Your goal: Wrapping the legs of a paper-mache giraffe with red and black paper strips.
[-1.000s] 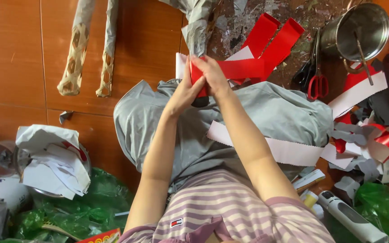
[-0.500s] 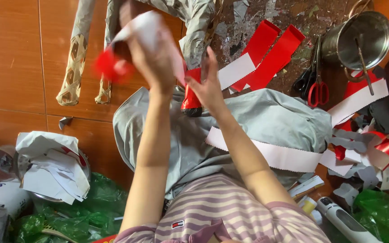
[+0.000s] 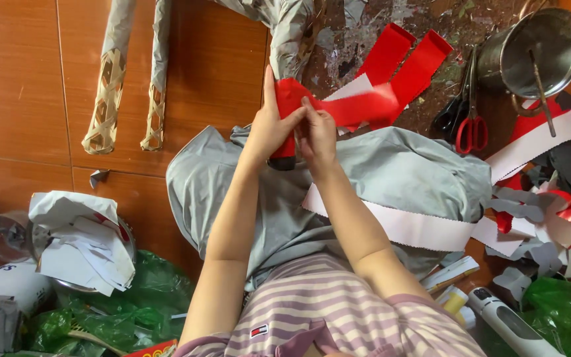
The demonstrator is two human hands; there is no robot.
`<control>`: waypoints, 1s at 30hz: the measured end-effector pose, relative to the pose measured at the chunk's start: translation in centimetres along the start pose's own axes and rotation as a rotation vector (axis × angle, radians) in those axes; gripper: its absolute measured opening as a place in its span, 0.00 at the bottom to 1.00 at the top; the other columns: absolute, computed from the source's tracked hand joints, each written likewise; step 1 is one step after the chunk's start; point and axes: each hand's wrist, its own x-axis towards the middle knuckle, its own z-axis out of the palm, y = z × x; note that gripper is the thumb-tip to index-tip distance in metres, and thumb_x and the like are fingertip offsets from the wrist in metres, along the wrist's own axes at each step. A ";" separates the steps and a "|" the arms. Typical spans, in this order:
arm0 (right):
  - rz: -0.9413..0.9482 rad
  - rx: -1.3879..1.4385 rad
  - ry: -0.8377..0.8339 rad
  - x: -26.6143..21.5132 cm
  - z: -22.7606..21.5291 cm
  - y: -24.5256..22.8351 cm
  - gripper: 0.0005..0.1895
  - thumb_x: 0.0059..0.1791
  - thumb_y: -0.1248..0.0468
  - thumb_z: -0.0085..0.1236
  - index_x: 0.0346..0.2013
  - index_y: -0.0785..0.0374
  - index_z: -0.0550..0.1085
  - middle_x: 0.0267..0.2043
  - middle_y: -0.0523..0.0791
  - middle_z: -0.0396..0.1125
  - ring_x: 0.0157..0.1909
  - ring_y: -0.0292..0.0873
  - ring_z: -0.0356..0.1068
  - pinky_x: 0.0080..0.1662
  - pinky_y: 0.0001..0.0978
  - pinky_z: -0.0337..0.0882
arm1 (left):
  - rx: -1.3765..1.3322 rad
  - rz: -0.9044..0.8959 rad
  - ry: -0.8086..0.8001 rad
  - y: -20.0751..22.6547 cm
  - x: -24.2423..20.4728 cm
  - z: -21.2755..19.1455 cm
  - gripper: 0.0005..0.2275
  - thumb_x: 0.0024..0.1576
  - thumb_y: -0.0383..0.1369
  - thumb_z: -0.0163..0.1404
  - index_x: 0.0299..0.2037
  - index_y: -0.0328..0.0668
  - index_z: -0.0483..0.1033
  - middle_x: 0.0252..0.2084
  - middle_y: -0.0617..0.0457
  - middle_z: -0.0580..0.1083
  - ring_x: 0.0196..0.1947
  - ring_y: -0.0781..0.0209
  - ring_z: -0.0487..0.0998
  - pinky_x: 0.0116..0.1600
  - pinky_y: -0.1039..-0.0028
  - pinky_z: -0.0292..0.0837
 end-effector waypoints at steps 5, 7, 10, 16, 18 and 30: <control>-0.167 -0.174 0.220 -2.2 3.1 -8.2 0.10 0.55 0.64 0.55 0.30 0.59 0.69 0.25 0.41 0.68 0.25 0.35 0.66 0.29 0.26 0.66 | -0.125 -0.232 -0.170 0.2 0.1 0.1 0.48 0.56 0.38 0.59 0.77 0.44 0.31 0.50 0.32 0.78 0.48 0.36 0.82 0.53 0.57 0.77; -0.357 -0.281 0.185 -1.8 0.0 -10.5 0.15 0.58 0.61 0.59 0.30 0.57 0.66 0.24 0.40 0.65 0.22 0.33 0.61 0.24 0.25 0.60 | -0.112 -0.225 -0.163 0.0 0.2 0.2 0.48 0.56 0.39 0.59 0.77 0.43 0.31 0.48 0.33 0.79 0.45 0.36 0.83 0.51 0.58 0.78; -0.409 -0.333 0.429 -3.6 -1.2 -13.0 0.02 0.53 0.62 0.54 0.37 0.55 0.72 0.26 0.40 0.67 0.25 0.34 0.69 0.29 0.26 0.71 | -0.062 -0.232 -0.132 0.1 0.1 0.8 0.48 0.56 0.38 0.59 0.77 0.41 0.32 0.45 0.32 0.80 0.45 0.35 0.83 0.51 0.58 0.77; -0.914 -1.496 -0.267 -5.4 6.8 -7.1 0.16 0.62 0.63 0.46 0.61 0.68 0.73 0.54 0.50 0.73 0.54 0.44 0.75 0.56 0.35 0.74 | 0.006 -0.297 -0.128 -1.5 0.0 2.0 0.46 0.54 0.34 0.54 0.77 0.38 0.32 0.43 0.28 0.79 0.44 0.32 0.82 0.50 0.56 0.77; -0.277 -1.146 -0.347 -1.9 9.5 -6.0 0.21 0.64 0.55 0.44 0.63 0.68 0.70 0.56 0.44 0.71 0.60 0.38 0.69 0.59 0.32 0.68 | -0.025 -0.212 -0.104 -3.1 -0.2 2.6 0.45 0.55 0.32 0.52 0.78 0.37 0.32 0.46 0.27 0.78 0.46 0.32 0.82 0.50 0.56 0.78; 0.551 -0.008 -0.343 1.3 10.9 -4.3 0.26 0.49 0.49 0.60 0.52 0.66 0.72 0.49 0.49 0.73 0.49 0.46 0.75 0.55 0.40 0.76 | -0.156 0.147 0.455 1.1 1.2 -2.1 0.46 0.55 0.16 0.59 0.80 0.43 0.42 0.77 0.35 0.54 0.77 0.46 0.58 0.81 0.59 0.55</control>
